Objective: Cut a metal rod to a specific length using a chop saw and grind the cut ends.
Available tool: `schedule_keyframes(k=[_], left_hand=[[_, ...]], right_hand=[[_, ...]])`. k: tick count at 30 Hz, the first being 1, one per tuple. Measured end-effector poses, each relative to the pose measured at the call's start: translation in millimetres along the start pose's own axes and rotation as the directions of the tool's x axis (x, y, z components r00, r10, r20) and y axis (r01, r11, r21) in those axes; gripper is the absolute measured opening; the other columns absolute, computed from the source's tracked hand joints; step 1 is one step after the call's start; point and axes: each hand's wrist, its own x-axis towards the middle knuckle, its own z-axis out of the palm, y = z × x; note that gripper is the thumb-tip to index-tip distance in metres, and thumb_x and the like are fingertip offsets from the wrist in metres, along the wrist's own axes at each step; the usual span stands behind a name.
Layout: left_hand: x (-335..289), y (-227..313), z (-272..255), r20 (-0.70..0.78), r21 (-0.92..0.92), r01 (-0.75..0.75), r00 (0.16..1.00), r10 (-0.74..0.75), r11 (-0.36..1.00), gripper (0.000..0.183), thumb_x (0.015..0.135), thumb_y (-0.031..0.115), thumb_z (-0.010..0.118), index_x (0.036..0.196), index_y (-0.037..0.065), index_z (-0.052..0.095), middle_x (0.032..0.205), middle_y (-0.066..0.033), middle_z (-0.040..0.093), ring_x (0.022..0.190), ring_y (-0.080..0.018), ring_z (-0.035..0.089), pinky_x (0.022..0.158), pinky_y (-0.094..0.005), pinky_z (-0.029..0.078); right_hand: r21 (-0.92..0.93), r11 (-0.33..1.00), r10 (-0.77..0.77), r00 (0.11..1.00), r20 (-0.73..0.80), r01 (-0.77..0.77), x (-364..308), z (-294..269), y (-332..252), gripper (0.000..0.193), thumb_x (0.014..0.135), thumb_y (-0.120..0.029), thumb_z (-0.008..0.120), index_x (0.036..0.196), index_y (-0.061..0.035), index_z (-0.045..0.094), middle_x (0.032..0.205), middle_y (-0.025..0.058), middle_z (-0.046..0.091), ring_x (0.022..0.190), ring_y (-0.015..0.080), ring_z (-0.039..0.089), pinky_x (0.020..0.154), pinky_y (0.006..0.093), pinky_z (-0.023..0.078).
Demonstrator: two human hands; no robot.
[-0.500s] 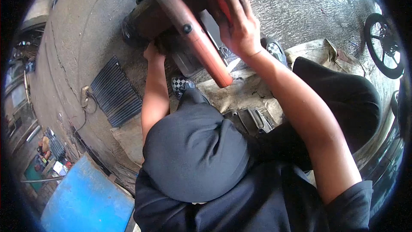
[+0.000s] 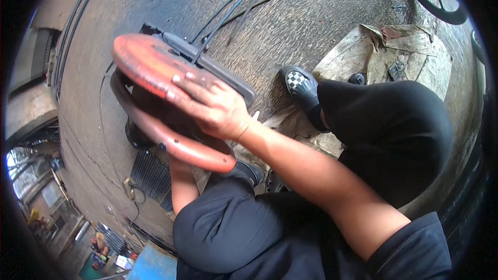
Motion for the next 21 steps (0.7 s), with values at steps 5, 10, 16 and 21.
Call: schedule_keyframes(k=[5, 10, 16, 21], left_hand=[[-7.8, -1.7, -8.2, 0.002, -0.124, 0.108, 0.994, -0.109, 0.986, 0.051, 0.086, 0.041, 0.045, 0.128, 0.011, 0.043, 0.124, -0.0140, 0.052, 0.115, -0.0290, 0.049, 0.095, -0.0371, 0.043], [-17.3, -11.0, -11.3, 0.029, -0.353, 0.239, 0.969, -0.245, 0.905, 0.048, 0.087, 0.037, 0.046, 0.126, 0.009, 0.044, 0.123, -0.0140, 0.052, 0.114, -0.0283, 0.050, 0.094, -0.0363, 0.044], [-28.3, -17.6, -11.2, 0.118, -0.673, 0.355, 0.918, -0.380, 0.649, 0.045, 0.087, 0.032, 0.048, 0.124, 0.007, 0.045, 0.122, -0.0140, 0.052, 0.113, -0.0275, 0.050, 0.094, -0.0353, 0.046], [-32.9, -15.8, -9.7, 0.213, -0.862, 0.382, 0.870, -0.444, 0.335, 0.042, 0.088, 0.029, 0.049, 0.122, 0.005, 0.045, 0.121, -0.0140, 0.052, 0.112, -0.0269, 0.051, 0.093, -0.0344, 0.047]], right_hand=[[-0.027, 0.999, 0.018, 1.000, 0.002, -0.018, -0.4, -1.6, 1.4, 0.049, 0.069, -0.014, 0.059, 0.118, -0.0157, 0.059, 0.124, 0.0067, 0.055, 0.104, 0.0261, 0.059, 0.079, 0.0331, 0.048], [0.006, 0.999, 0.051, 0.998, 0.024, -0.051, -0.6, -2.2, 3.4, 0.042, 0.074, -0.026, 0.062, 0.116, -0.0190, 0.059, 0.124, 0.0051, 0.055, 0.106, 0.0254, 0.057, 0.076, 0.0329, 0.048], [0.008, 0.998, 0.059, 0.998, 0.029, -0.059, -2.8, -1.2, 4.9, 0.042, 0.077, -0.026, 0.058, 0.118, -0.0204, 0.058, 0.125, 0.0043, 0.054, 0.107, 0.0245, 0.057, 0.077, 0.0340, 0.048], [0.005, 0.998, 0.055, 0.998, 0.036, -0.055, -2.7, -1.5, 5.4, 0.041, 0.077, -0.025, 0.057, 0.118, -0.0203, 0.058, 0.125, 0.0043, 0.054, 0.108, 0.0247, 0.056, 0.078, 0.0338, 0.048]])
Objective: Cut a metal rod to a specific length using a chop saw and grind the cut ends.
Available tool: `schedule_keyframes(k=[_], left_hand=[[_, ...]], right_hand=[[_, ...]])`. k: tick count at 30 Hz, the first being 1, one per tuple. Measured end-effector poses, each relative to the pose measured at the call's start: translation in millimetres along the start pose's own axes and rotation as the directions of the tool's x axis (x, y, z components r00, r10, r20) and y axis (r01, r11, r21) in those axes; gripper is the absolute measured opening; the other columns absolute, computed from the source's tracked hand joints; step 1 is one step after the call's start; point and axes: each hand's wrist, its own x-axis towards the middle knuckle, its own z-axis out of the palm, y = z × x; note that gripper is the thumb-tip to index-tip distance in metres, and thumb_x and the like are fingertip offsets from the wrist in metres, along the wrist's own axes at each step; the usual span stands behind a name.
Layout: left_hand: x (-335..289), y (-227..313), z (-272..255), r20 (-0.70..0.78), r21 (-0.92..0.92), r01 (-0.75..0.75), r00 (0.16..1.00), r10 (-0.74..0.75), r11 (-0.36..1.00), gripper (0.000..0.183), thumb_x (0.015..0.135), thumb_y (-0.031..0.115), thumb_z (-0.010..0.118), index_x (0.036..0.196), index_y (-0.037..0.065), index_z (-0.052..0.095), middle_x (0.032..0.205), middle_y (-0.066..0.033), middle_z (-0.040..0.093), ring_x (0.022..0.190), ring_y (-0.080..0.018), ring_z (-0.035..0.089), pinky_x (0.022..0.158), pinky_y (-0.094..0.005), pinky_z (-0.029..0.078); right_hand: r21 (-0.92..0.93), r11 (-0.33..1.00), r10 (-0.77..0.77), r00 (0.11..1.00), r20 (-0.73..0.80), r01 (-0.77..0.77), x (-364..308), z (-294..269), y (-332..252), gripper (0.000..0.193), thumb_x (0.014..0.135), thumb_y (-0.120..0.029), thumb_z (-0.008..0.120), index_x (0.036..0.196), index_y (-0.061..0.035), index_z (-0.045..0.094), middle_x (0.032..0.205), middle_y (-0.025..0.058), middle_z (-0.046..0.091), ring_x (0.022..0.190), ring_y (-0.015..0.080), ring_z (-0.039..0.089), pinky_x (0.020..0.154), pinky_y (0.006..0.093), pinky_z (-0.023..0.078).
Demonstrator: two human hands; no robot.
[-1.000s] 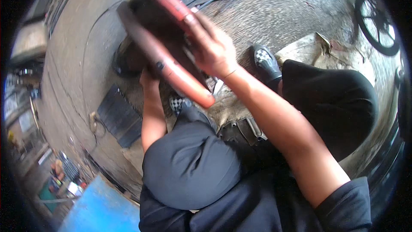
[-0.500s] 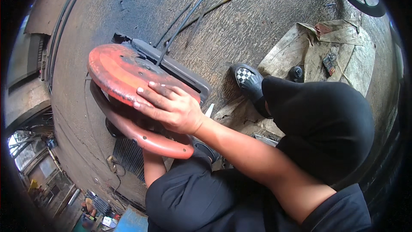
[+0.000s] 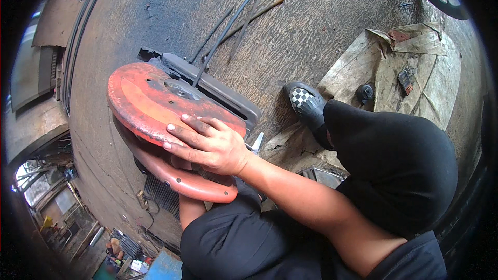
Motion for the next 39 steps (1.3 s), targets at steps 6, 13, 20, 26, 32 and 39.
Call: schedule_keyframes(k=[6, 13, 20, 26, 32, 39], left_hand=[[-6.1, -2.2, 8.2, 0.000, -0.275, 0.085, 0.996, -0.088, 0.958, 0.039, 0.088, 0.024, 0.050, 0.120, 0.002, 0.046, 0.120, -0.0140, 0.052, 0.111, -0.0260, 0.051, 0.093, -0.0334, 0.048], [-12.4, -6.5, 27.2, 0.033, -0.508, 0.150, 0.987, -0.155, 0.848, 0.035, 0.089, 0.018, 0.052, 0.117, -0.001, 0.047, 0.118, -0.0140, 0.052, 0.109, -0.0251, 0.052, 0.092, -0.0323, 0.049], [-18.5, -13.6, 36.8, 0.048, -0.734, 0.175, 0.977, -0.207, 0.656, 0.031, 0.089, 0.013, 0.054, 0.115, -0.004, 0.048, 0.117, -0.0140, 0.052, 0.108, -0.0241, 0.052, 0.091, -0.0311, 0.051], [-19.3, -18.9, 41.3, 0.045, -0.870, 0.172, 0.961, -0.273, 0.461, 0.026, 0.088, 0.008, 0.057, 0.110, -0.005, 0.050, 0.112, -0.0129, 0.054, 0.103, -0.0229, 0.055, 0.091, -0.0307, 0.051], [-24.5, -21.3, 43.9, 0.038, -0.922, 0.138, 0.963, -0.268, 0.361, 0.022, 0.083, 0.000, 0.062, 0.102, -0.001, 0.052, 0.103, -0.0118, 0.056, 0.094, -0.0242, 0.058, 0.086, -0.0324, 0.054], [-34.9, -16.4, 45.3, 0.007, -0.924, 0.116, 0.958, -0.286, 0.365, 0.011, 0.083, 0.003, 0.062, 0.093, 0.002, 0.056, 0.092, -0.0068, 0.059, 0.083, -0.0199, 0.059, 0.078, -0.0295, 0.054]], right_hand=[[0.021, 1.000, 0.002, 1.000, 0.026, -0.002, -2.6, 1.5, 0.7, 0.042, 0.075, -0.022, 0.058, 0.117, -0.0198, 0.058, 0.126, 0.0045, 0.054, 0.107, 0.0247, 0.056, 0.078, 0.0334, 0.047], [0.002, 1.000, -0.016, 0.999, 0.051, 0.016, 30.6, 0.5, -13.0, 0.054, 0.072, -0.021, 0.058, 0.126, -0.0171, 0.051, 0.128, 0.0097, 0.050, 0.104, 0.0342, 0.056, 0.079, 0.0393, 0.048], [0.137, 0.990, 0.004, 0.994, 0.111, -0.020, 131.0, 22.2, -55.2, 0.065, 0.061, -0.002, 0.061, 0.124, 0.0011, 0.045, 0.117, 0.0237, 0.052, 0.092, 0.0423, 0.058, 0.078, 0.0459, 0.050], [0.089, 0.991, 0.084, 0.974, 0.212, -0.105, 220.8, 44.6, -25.8, 0.033, 0.075, -0.020, 0.059, 0.096, 0.0061, 0.058, 0.080, 0.0187, 0.061, 0.069, 0.0240, 0.058, 0.062, 0.0385, 0.048], [0.457, 0.305, 0.614, 0.539, 0.576, -0.835, 142.1, 111.5, 146.1, 0.045, 0.090, -0.033, 0.040, 0.124, -0.0049, 0.050, 0.117, 0.0197, 0.055, 0.108, 0.0266, 0.051, 0.093, 0.0377, 0.039], [-0.481, 0.875, 0.394, 0.500, 0.771, 0.052, 13.4, 126.8, 204.9, 0.037, 0.085, -0.015, 0.053, 0.121, -0.0040, 0.052, 0.118, 0.0231, 0.053, 0.112, 0.0383, 0.048, 0.093, 0.0437, 0.041]])
